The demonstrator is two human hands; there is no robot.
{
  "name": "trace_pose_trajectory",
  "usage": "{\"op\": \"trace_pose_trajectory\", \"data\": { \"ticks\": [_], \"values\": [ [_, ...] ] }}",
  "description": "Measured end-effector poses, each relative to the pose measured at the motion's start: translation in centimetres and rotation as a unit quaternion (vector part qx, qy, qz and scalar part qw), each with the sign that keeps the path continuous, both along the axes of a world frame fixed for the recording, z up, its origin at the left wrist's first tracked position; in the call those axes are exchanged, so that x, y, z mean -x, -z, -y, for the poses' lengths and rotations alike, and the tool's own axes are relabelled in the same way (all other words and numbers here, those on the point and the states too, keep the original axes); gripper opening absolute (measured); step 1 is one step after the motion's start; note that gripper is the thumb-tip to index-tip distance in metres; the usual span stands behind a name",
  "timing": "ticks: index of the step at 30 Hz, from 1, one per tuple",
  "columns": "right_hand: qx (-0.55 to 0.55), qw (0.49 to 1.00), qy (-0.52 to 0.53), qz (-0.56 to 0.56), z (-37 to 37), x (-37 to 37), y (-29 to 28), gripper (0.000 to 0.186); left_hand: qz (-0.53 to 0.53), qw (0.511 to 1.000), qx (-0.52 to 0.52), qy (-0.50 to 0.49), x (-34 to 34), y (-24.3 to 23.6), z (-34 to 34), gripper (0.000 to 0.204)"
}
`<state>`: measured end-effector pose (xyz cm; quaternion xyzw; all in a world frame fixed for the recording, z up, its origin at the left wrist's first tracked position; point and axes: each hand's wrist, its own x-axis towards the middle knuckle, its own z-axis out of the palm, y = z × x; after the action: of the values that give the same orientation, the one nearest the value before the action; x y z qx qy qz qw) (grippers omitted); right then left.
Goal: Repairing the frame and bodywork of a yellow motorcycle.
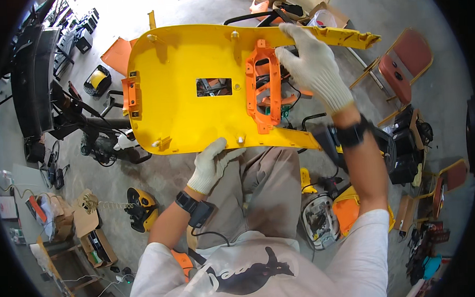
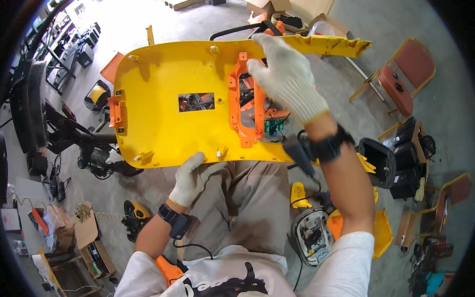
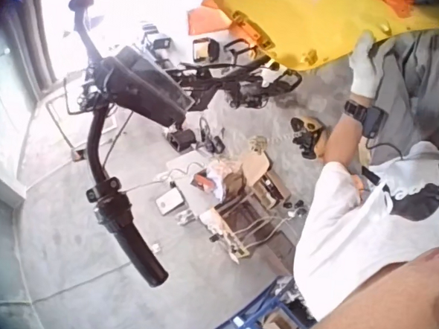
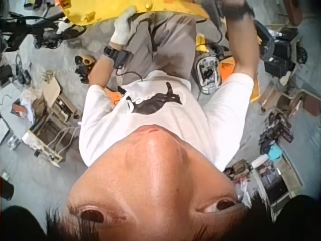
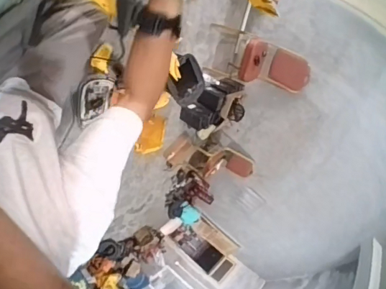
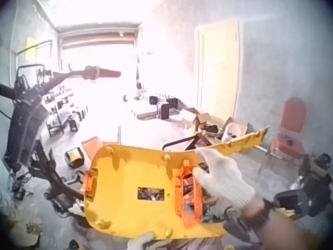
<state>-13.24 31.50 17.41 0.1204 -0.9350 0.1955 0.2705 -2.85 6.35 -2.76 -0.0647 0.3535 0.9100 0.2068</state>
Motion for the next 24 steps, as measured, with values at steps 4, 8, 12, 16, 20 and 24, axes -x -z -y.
{"op": "trace_pose_trajectory", "data": {
  "ticks": [4, 8, 12, 16, 20, 24],
  "values": [
    [-0.243, 0.962, 0.017, -0.122, -2.1, 8.2, 2.0, 0.049, 0.019, 0.999, -0.037, -0.008, 0.0, 0.4, -0.1, 0.039],
    [-0.311, 0.946, 0.057, 0.078, -1.1, 10.6, 1.2, 0.046, 0.016, 0.999, -0.037, -0.023, -0.1, 0.6, 0.0, 0.043],
    [-0.301, 0.936, 0.094, 0.154, 0.4, 11.9, 0.8, 0.049, 0.025, 0.998, -0.037, -0.032, 0.0, -0.1, 0.0, 0.042],
    [-0.289, 0.937, 0.098, 0.17, 0.4, 12.6, 0.2, 0.048, 0.026, 0.999, -0.043, -0.017, 0.1, -0.4, 0.3, 0.043],
    [-0.306, 0.937, 0.078, 0.151, 0.3, 13.1, 0.9, 0.052, 0.034, 0.996, -0.08, -0.001, 0.3, 0.1, 0.8, 0.045],
    [-0.333, 0.931, 0.072, 0.133, 0.6, 13.7, 0.9, 0.043, 0.021, 0.997, -0.076, -0.009, 0.1, 0.1, 0.8, 0.048]
  ]
}}
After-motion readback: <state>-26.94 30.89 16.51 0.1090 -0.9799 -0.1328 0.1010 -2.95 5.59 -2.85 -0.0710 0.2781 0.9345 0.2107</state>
